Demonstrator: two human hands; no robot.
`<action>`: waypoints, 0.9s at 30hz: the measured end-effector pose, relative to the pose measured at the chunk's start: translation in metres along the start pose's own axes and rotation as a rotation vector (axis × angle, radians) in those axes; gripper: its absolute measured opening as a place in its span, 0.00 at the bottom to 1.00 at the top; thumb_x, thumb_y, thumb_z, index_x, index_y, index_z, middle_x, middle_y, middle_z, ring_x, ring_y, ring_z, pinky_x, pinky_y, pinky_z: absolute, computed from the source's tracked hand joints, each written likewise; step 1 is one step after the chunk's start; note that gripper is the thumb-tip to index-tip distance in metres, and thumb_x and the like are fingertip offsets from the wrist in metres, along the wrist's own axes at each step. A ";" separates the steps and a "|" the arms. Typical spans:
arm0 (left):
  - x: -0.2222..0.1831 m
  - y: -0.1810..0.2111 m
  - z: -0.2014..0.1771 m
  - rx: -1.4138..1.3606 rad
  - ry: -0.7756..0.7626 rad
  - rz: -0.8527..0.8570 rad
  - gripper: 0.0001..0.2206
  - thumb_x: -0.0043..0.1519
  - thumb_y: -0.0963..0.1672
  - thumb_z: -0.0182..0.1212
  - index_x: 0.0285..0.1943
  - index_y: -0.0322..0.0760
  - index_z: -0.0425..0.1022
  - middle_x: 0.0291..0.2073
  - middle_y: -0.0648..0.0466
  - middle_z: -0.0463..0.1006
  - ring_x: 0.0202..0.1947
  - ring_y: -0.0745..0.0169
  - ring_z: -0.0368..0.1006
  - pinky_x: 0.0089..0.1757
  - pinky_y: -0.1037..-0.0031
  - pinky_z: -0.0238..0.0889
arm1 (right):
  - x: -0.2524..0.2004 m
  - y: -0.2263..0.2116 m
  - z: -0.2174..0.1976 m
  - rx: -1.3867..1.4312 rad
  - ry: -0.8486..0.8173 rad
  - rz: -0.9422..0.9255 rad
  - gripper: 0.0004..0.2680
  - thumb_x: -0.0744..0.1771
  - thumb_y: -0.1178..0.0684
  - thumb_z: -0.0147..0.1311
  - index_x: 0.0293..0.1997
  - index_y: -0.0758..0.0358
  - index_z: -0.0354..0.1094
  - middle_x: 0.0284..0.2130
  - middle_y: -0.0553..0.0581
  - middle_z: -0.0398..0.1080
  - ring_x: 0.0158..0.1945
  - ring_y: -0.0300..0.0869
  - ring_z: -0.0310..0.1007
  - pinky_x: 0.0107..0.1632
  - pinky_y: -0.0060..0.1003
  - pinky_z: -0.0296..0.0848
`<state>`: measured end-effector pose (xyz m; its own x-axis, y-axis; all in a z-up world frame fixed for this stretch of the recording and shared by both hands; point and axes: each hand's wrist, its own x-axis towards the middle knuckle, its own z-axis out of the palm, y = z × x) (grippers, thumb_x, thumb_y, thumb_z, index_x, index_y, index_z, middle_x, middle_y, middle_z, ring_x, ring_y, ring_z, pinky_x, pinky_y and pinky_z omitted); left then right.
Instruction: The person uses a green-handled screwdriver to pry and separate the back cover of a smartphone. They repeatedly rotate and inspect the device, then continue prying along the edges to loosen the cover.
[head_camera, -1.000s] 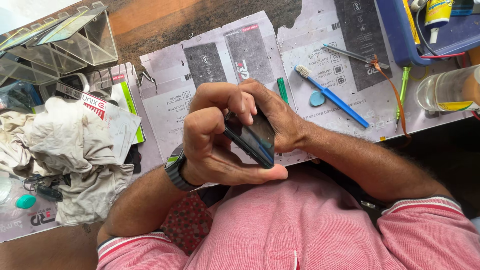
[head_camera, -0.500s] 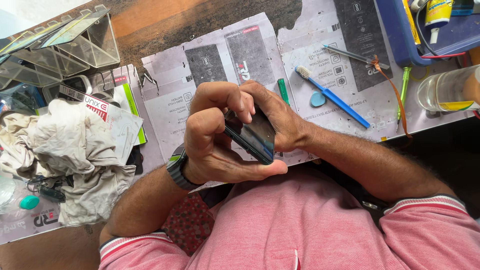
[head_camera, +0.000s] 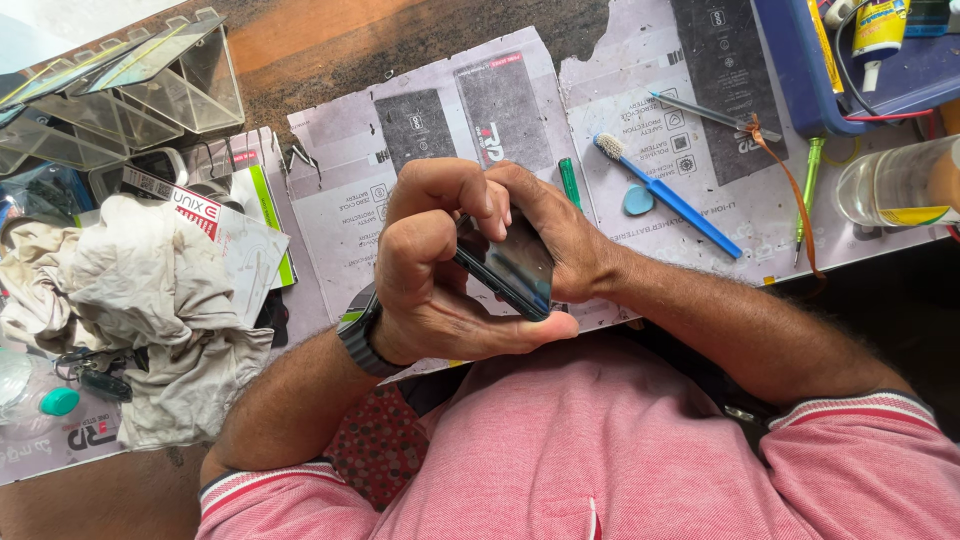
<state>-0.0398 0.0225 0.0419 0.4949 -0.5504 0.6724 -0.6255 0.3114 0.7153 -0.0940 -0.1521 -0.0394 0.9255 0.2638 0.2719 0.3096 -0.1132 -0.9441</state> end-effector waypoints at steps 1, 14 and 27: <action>0.000 0.000 0.000 -0.004 0.000 -0.003 0.38 0.47 0.50 0.85 0.53 0.43 0.53 0.50 0.48 0.62 0.45 0.67 0.64 0.48 0.71 0.70 | 0.000 0.000 0.000 0.007 0.001 -0.003 0.29 0.61 0.42 0.64 0.66 0.60 0.57 0.54 0.58 0.65 0.60 0.46 0.70 0.64 0.44 0.71; 0.001 0.003 0.000 0.034 -0.033 0.000 0.37 0.48 0.50 0.85 0.54 0.42 0.54 0.51 0.48 0.62 0.47 0.64 0.64 0.48 0.70 0.70 | 0.004 -0.007 -0.001 0.022 0.011 -0.009 0.27 0.62 0.43 0.64 0.64 0.63 0.58 0.51 0.57 0.67 0.55 0.45 0.72 0.60 0.40 0.72; 0.003 0.004 -0.003 0.112 -0.061 0.011 0.36 0.50 0.52 0.84 0.50 0.40 0.54 0.50 0.48 0.61 0.48 0.63 0.64 0.47 0.70 0.70 | 0.004 -0.009 -0.001 0.087 -0.022 0.033 0.26 0.62 0.44 0.64 0.63 0.61 0.57 0.51 0.57 0.68 0.56 0.45 0.71 0.62 0.40 0.71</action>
<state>-0.0393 0.0251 0.0474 0.4520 -0.5946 0.6650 -0.6962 0.2309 0.6797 -0.0930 -0.1506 -0.0295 0.9294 0.2828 0.2372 0.2582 -0.0389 -0.9653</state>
